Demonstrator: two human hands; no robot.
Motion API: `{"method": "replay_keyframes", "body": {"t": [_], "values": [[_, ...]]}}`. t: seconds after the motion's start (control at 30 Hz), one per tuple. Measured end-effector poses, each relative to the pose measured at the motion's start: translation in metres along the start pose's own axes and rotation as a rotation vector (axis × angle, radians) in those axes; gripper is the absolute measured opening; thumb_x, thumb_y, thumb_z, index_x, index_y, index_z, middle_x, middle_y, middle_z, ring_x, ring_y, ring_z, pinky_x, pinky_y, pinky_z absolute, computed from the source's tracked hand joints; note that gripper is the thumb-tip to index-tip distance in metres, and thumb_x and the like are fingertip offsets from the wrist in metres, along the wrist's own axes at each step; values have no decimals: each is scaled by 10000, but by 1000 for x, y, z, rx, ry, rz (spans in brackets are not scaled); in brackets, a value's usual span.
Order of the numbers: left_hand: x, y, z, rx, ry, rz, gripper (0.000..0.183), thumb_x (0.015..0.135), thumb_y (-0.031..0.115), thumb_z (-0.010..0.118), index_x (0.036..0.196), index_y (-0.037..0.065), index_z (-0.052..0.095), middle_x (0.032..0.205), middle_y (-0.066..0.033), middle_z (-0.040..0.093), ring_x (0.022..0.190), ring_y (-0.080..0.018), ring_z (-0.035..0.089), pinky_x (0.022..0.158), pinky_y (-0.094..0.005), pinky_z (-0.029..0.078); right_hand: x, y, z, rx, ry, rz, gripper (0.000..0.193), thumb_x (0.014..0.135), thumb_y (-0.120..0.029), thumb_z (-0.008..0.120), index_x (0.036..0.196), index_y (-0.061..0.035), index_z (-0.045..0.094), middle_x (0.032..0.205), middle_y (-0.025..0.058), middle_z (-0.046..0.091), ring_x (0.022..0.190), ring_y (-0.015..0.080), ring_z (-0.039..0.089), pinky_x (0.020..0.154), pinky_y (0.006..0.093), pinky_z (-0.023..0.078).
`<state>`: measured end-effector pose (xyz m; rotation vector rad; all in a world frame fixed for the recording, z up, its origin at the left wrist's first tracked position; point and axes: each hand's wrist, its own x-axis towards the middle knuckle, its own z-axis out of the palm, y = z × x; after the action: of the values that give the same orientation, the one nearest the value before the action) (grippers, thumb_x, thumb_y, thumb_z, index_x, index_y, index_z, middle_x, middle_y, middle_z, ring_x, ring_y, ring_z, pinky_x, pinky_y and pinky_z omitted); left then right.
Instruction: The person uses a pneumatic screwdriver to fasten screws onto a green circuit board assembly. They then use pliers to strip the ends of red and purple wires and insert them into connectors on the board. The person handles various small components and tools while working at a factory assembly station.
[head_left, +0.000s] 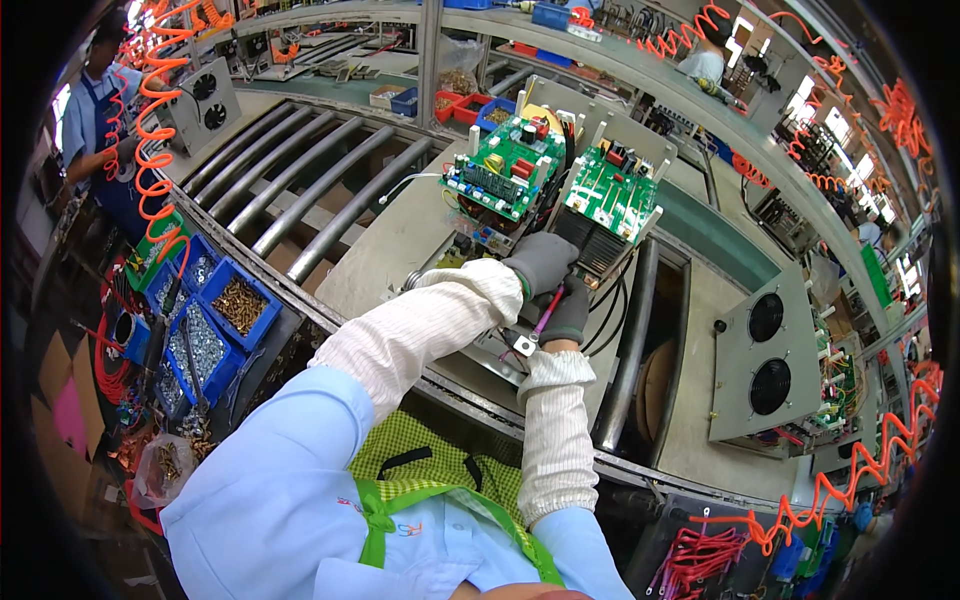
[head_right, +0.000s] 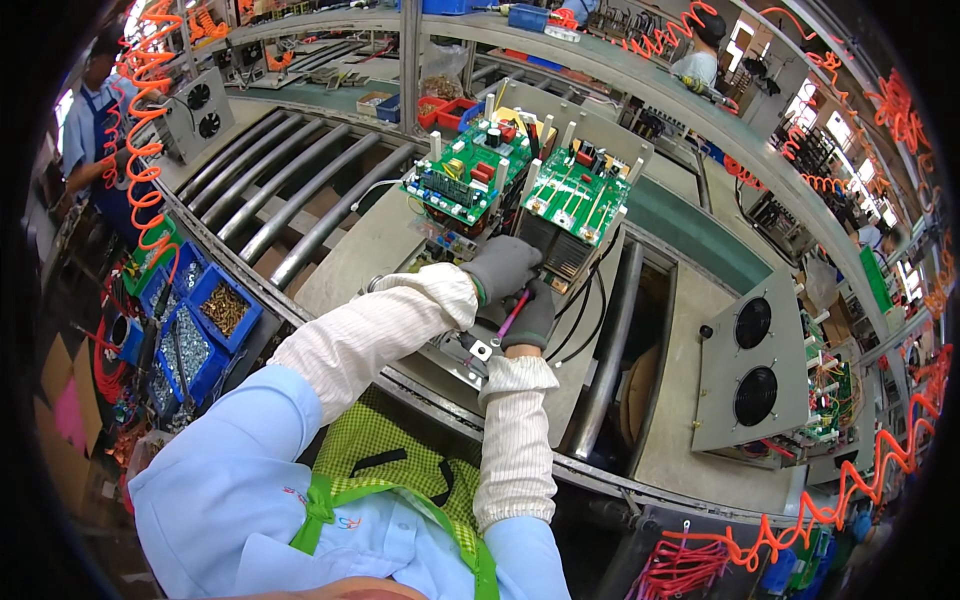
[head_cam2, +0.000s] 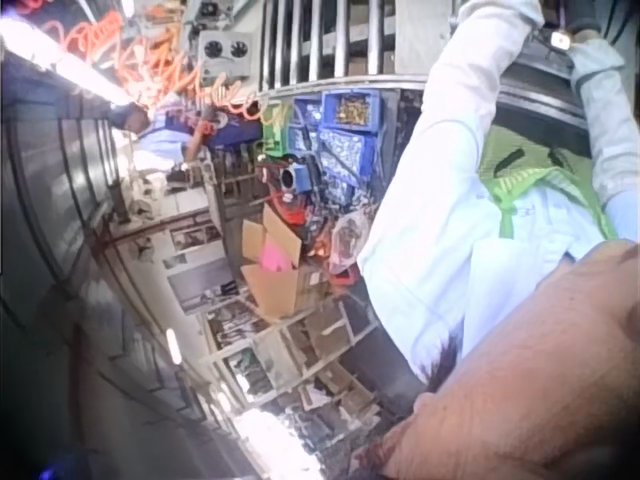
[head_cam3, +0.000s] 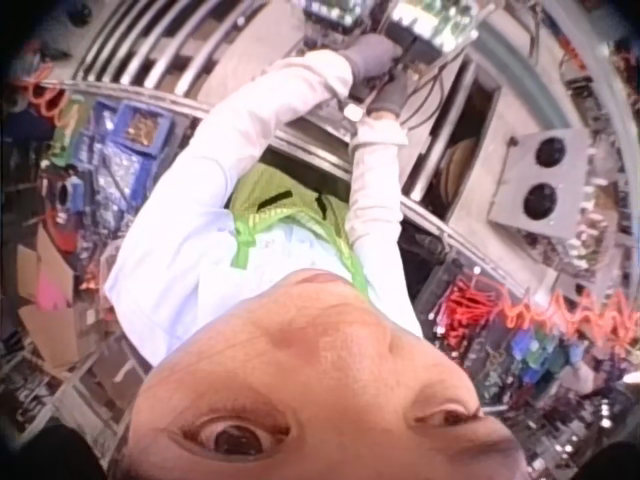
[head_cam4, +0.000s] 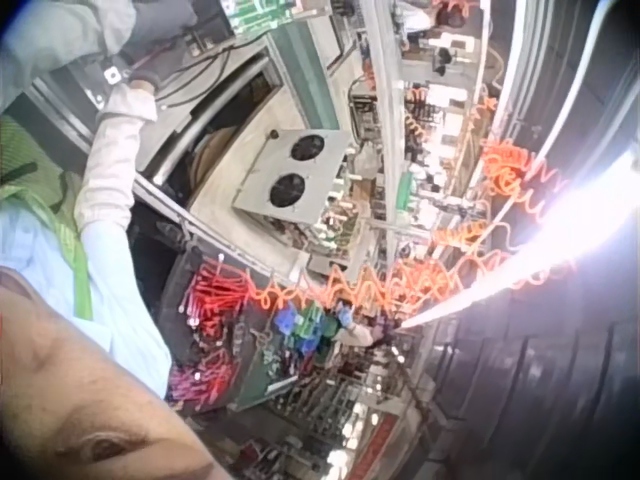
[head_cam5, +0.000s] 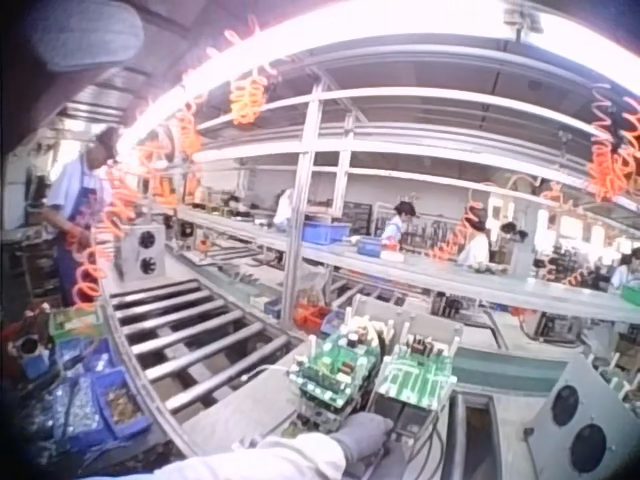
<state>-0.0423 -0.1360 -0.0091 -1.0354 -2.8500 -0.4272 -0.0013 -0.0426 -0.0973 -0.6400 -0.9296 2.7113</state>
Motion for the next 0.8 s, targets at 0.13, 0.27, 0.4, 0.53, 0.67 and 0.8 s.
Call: {"method": "replay_keyframes", "body": {"t": [0.13,0.27,0.4,0.53,0.67,0.8], "values": [[-4,-2,1,-90,15,-10,246,886,282,576,982,72,662,911,-158,680,908,-359,647,803,-464,510,-2,-1,-1,11,-25,7,160,890,-182,526,772,-78,554,639,33,517,502,148,492,439,258,390],[-3,-4,5,-129,41,16,265,893,292,567,967,54,658,925,-165,677,921,-366,641,819,-470,502,-4,1,-1,-98,-9,-57,179,896,-204,514,774,-85,566,651,30,532,511,151,504,449,273,403],[3,-5,10,-109,49,10,249,883,279,582,957,54,658,943,-163,676,928,-364,638,827,-472,499,-2,1,-4,2,-49,-16,199,899,-221,500,792,-79,590,686,40,580,530,161,532,473,284,431],[5,-4,12,-119,28,-40,232,867,263,599,953,56,660,951,-157,676,935,-360,637,830,-468,500,7,4,-15,203,-103,84,218,922,-208,466,868,-65,622,781,65,637,616,181,583,550,282,483],[5,-2,11,-100,4,-54,215,860,251,599,958,71,669,964,-152,677,939,-356,640,828,-463,508,19,16,-25,35,-214,-7,199,891,-233,549,1003,-79,605,909,36,664,709,174,627,590,267,526],[8,3,8,-63,-38,-79,205,811,150,653,1004,93,695,1008,-156,683,973,-357,658,832,-452,534,22,26,-31,-158,-368,-139,309,900,-207,559,1158,-38,582,1094,81,665,958,235,646,842,319,516]]}}
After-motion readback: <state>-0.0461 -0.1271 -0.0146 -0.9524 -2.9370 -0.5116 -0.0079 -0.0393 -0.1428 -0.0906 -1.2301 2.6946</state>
